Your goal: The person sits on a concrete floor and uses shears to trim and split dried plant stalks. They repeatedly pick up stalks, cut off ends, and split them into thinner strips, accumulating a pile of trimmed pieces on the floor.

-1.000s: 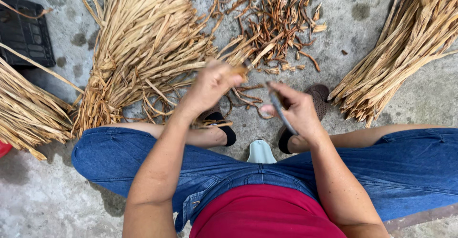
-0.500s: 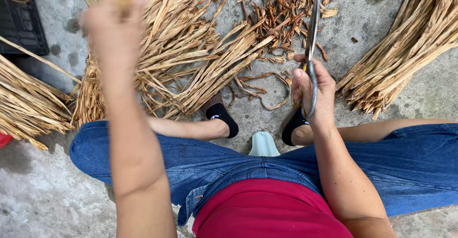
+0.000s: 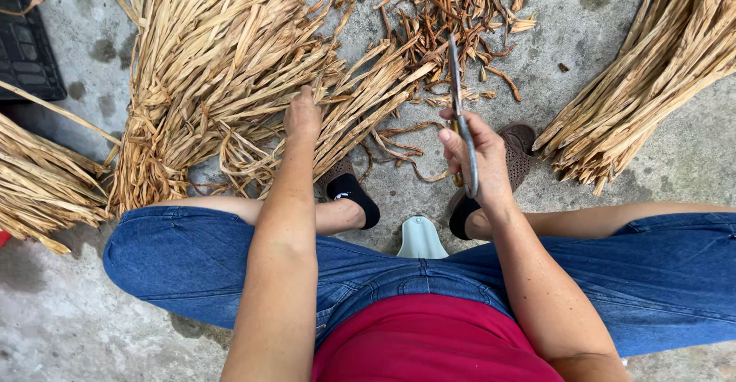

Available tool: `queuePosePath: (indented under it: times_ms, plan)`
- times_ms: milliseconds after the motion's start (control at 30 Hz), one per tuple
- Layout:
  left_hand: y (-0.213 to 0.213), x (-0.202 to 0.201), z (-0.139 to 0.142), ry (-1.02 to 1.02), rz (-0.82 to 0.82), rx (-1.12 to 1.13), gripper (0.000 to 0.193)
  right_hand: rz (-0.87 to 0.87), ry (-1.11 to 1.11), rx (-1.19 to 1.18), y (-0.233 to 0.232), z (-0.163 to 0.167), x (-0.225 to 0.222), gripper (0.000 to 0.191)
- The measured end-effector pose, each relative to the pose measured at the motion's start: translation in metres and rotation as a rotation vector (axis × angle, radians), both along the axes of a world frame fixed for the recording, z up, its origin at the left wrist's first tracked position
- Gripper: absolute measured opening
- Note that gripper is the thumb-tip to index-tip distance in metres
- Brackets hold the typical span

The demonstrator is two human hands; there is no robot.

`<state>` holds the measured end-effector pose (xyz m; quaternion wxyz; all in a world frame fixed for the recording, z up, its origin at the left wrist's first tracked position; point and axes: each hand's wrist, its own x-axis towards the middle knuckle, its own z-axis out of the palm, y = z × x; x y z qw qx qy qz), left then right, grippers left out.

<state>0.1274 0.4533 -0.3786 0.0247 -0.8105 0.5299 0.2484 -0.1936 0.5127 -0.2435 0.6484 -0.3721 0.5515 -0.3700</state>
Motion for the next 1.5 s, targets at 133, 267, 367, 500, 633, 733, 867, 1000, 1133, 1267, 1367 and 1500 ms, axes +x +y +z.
queuePosePath:
  times_ms: [133, 267, 367, 500, 633, 733, 867, 1000, 1133, 1267, 1367, 1500]
  plan:
    - [-0.006, -0.008, 0.016, 0.205, 0.149, -0.083, 0.025, 0.073, 0.063, 0.085, 0.000, -0.001, 0.003, 0.045]
    - [-0.024, -0.023, 0.042, 0.641, 0.264, -0.139, 0.015, 0.185, 0.206, 0.095, 0.003, -0.005, 0.003, 0.053]
    - [-0.025, -0.041, 0.059, 1.094, 0.329, -0.186, 0.020, 0.205, 0.207, 0.011, 0.008, -0.010, 0.003, 0.058]
    - [-0.012, -0.062, 0.076, 1.192, 0.179, -0.149, 0.019, 0.215, 0.241, 0.010, 0.016, -0.016, -0.005, 0.061]
    - [-0.001, -0.080, 0.083, 1.233, -0.029, -0.171, 0.022, 0.177, 0.143, -0.067, 0.020, -0.020, -0.011, 0.058]
    - [0.005, -0.091, 0.086, 1.189, -0.104, -0.173, 0.029, 0.150, 0.168, -0.050, 0.023, -0.020, -0.015, 0.053]
    - [0.006, -0.093, 0.089, 0.650, -0.187, -0.142, 0.029, 0.034, 0.021, 0.025, 0.026, -0.018, -0.016, 0.048]
    - [0.002, -0.083, 0.084, 0.375, -0.215, -0.223, 0.034, -0.076, 0.059, 0.012, 0.022, -0.016, -0.020, 0.045]
    - [0.002, -0.083, 0.060, 0.484, 0.030, -0.063, 0.034, -0.119, -0.005, 0.024, 0.019, -0.016, -0.018, 0.044]
    - [0.017, -0.100, 0.018, 0.388, -0.016, 0.087, 0.038, -0.053, 0.084, 0.058, 0.019, -0.019, -0.013, 0.045]
    - [0.031, -0.105, -0.002, 0.249, -0.101, 0.130, 0.046, -0.031, 0.070, 0.083, 0.015, -0.025, -0.011, 0.047]
    - [0.027, -0.098, -0.003, 0.295, -0.049, 0.028, 0.032, -0.020, 0.115, 0.127, 0.011, -0.033, -0.011, 0.048]
